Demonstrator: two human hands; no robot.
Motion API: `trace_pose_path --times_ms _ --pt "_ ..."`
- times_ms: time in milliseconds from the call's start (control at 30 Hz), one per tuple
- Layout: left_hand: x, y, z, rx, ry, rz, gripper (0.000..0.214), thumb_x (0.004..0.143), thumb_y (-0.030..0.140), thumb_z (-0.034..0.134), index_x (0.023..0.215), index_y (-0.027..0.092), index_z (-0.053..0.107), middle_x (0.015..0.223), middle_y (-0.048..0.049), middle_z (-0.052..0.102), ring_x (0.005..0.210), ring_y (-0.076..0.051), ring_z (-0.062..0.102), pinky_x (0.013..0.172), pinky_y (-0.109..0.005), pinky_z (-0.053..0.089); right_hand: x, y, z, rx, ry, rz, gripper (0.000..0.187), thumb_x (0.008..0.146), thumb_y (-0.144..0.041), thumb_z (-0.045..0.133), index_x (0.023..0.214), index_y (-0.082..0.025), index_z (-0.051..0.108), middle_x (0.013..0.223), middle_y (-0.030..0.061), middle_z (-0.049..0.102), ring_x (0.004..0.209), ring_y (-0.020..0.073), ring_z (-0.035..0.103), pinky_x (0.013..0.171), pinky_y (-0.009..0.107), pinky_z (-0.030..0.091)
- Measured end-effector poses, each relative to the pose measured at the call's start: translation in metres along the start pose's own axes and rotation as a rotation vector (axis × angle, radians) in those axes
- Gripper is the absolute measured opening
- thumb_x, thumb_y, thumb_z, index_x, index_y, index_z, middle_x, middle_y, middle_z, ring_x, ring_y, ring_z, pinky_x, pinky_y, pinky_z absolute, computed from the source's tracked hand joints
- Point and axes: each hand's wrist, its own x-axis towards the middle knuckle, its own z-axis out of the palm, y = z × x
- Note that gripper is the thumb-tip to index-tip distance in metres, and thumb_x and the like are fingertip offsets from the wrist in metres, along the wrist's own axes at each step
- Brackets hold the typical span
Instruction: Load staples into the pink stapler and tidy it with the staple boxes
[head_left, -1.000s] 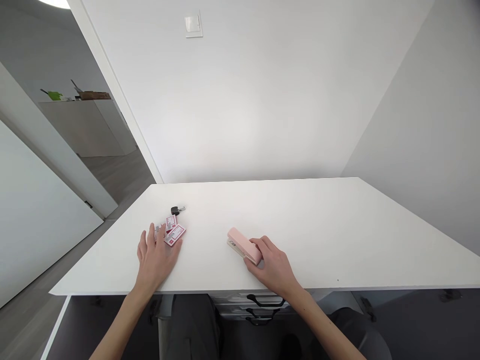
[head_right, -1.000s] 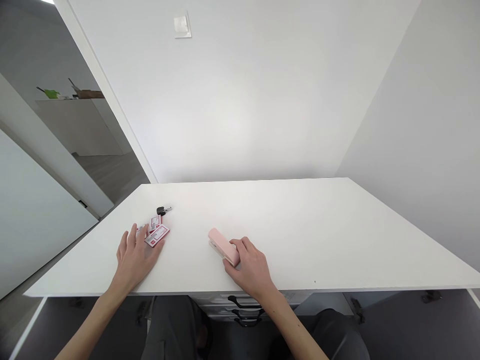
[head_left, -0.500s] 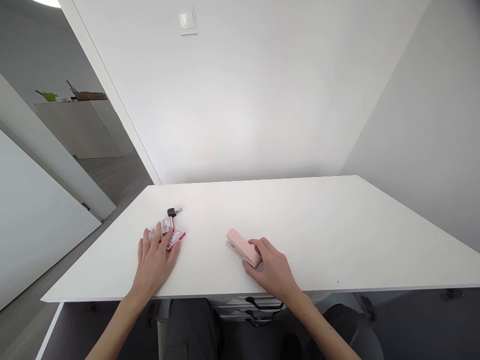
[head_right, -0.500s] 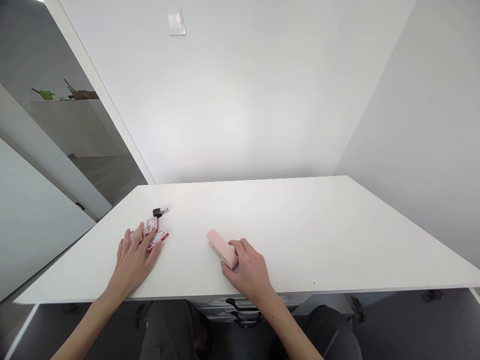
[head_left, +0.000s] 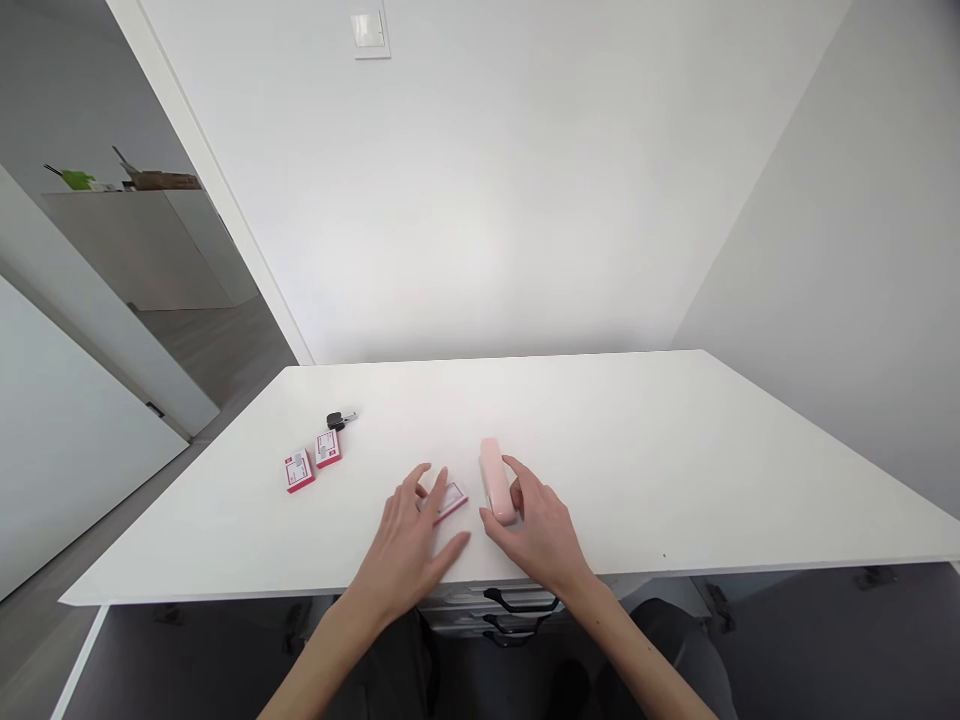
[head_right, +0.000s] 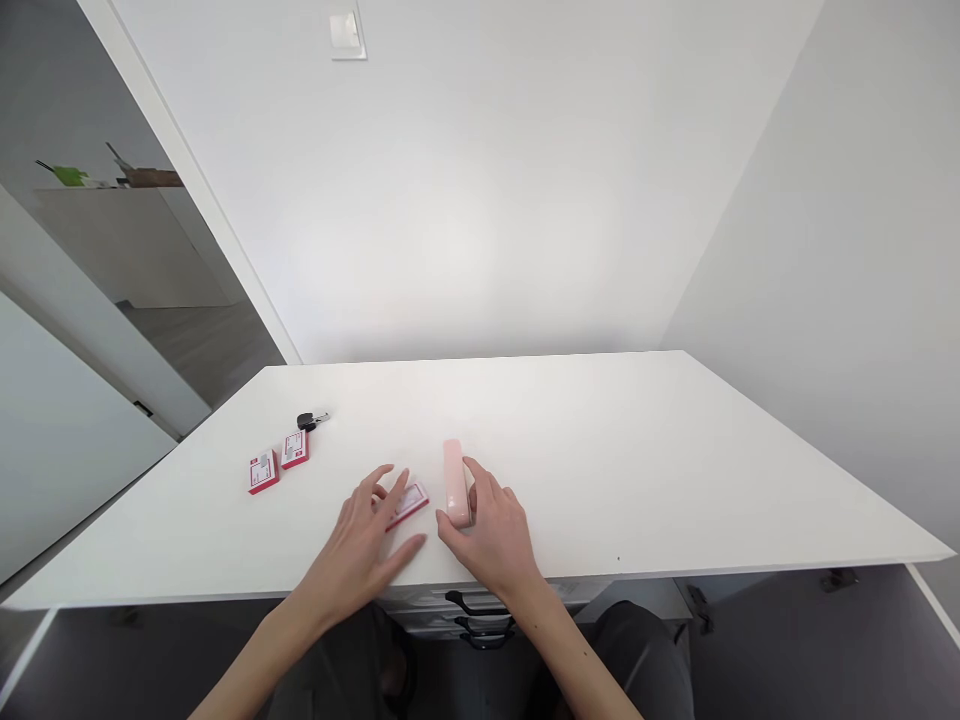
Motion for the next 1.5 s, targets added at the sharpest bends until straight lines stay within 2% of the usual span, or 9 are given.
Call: trace_pose_path --times_ms 100,233,333,433,833,1100,1200,1333,1500 --pt "0.002 0.013 -0.007 -0.154 -0.091 0.031 0.079 0.094 0.045 0.063 0.162 0.033 0.025 0.157 -0.0147 0.032 0.114 -0.027 0.060 0.096 -0.047 0.057 0.001 -0.002 -0.005 0.130 -0.060 0.038 0.059 0.090 -0.042 0.063 0.143 -0.024 0.047 0.082 -0.0011 0.063 0.074 0.0202 0.062 0.076 0.036 0.054" --pt "0.002 0.009 -0.019 -0.270 -0.203 0.088 0.085 0.087 0.040 0.074 0.159 0.037 0.031 0.155 -0.0110 0.035 0.112 -0.025 0.061 0.095 -0.043 0.057 0.002 -0.001 -0.007 0.255 -0.076 0.072 0.054 0.092 -0.042 0.063 0.141 -0.024 0.047 0.082 -0.0025 0.060 0.073 0.0183 0.061 0.074 0.034 0.054" --pt "0.004 0.001 -0.022 -0.299 -0.233 0.087 0.082 0.090 0.041 0.073 0.159 0.036 0.030 0.143 -0.0089 0.052 0.117 -0.026 0.059 0.104 -0.045 0.051 0.004 0.001 -0.006 0.303 -0.082 0.093 0.052 0.093 -0.043 0.062 0.139 -0.024 0.049 0.082 -0.0023 0.060 0.073 0.0183 0.062 0.073 0.034 0.053" --pt "0.009 -0.003 -0.017 -0.328 -0.232 0.042 0.075 0.093 0.044 0.069 0.158 0.034 0.033 0.116 -0.0054 0.065 0.108 -0.025 0.062 0.101 -0.044 0.051 0.005 0.003 -0.005 0.318 -0.078 0.105 0.051 0.093 -0.044 0.063 0.138 -0.024 0.050 0.083 -0.0018 0.060 0.073 0.0187 0.062 0.074 0.034 0.053" --pt "0.057 0.013 0.030 -0.321 -0.075 0.012 0.061 0.091 0.051 0.069 0.143 0.026 0.050 0.117 -0.0069 0.069 0.106 -0.028 0.064 0.095 -0.046 0.051 0.009 0.012 -0.002 0.334 0.126 0.176 0.037 0.095 -0.046 0.059 0.121 -0.020 0.063 0.094 0.0061 0.062 0.079 0.0208 0.060 0.073 0.037 0.055" --pt "0.066 0.013 0.040 -0.309 -0.040 0.060 0.059 0.093 0.047 0.068 0.145 0.029 0.045 0.142 -0.0081 0.060 0.115 -0.028 0.064 0.101 -0.047 0.049 0.009 0.016 -0.001 0.331 0.215 0.191 0.037 0.097 -0.046 0.055 0.124 -0.021 0.063 0.120 0.0134 0.062 0.105 0.0267 0.063 0.084 0.042 0.058" --pt "0.063 0.015 0.038 -0.314 -0.033 0.053 0.066 0.091 0.046 0.071 0.148 0.031 0.041 0.153 -0.0085 0.049 0.104 -0.023 0.067 0.101 -0.047 0.051 0.008 0.017 -0.002 0.368 0.228 0.217 0.037 0.097 -0.046 0.055 0.122 -0.020 0.062 0.122 0.0137 0.062 0.107 0.0266 0.063 0.083 0.041 0.058" --pt "0.052 0.013 0.027 -0.317 -0.008 0.016 0.071 0.088 0.052 0.072 0.149 0.033 0.041 0.149 -0.0091 0.045 0.090 -0.019 0.067 0.090 -0.042 0.057 0.008 0.017 -0.003 0.432 0.265 0.253 0.036 0.096 -0.045 0.056 0.122 -0.020 0.059 0.125 0.0140 0.062 0.110 0.0260 0.063 0.086 0.040 0.057" --pt "0.030 -0.032 -0.005 -0.089 0.236 -0.058 0.046 0.098 0.046 0.058 0.139 0.027 0.052 0.138 -0.0117 0.051 0.117 -0.028 0.060 0.107 -0.048 0.047 0.007 0.016 -0.004 0.492 0.285 0.334 0.036 0.096 -0.045 0.057 0.122 -0.021 0.057 0.125 0.0146 0.063 0.109 0.0262 0.065 0.083 0.039 0.057"
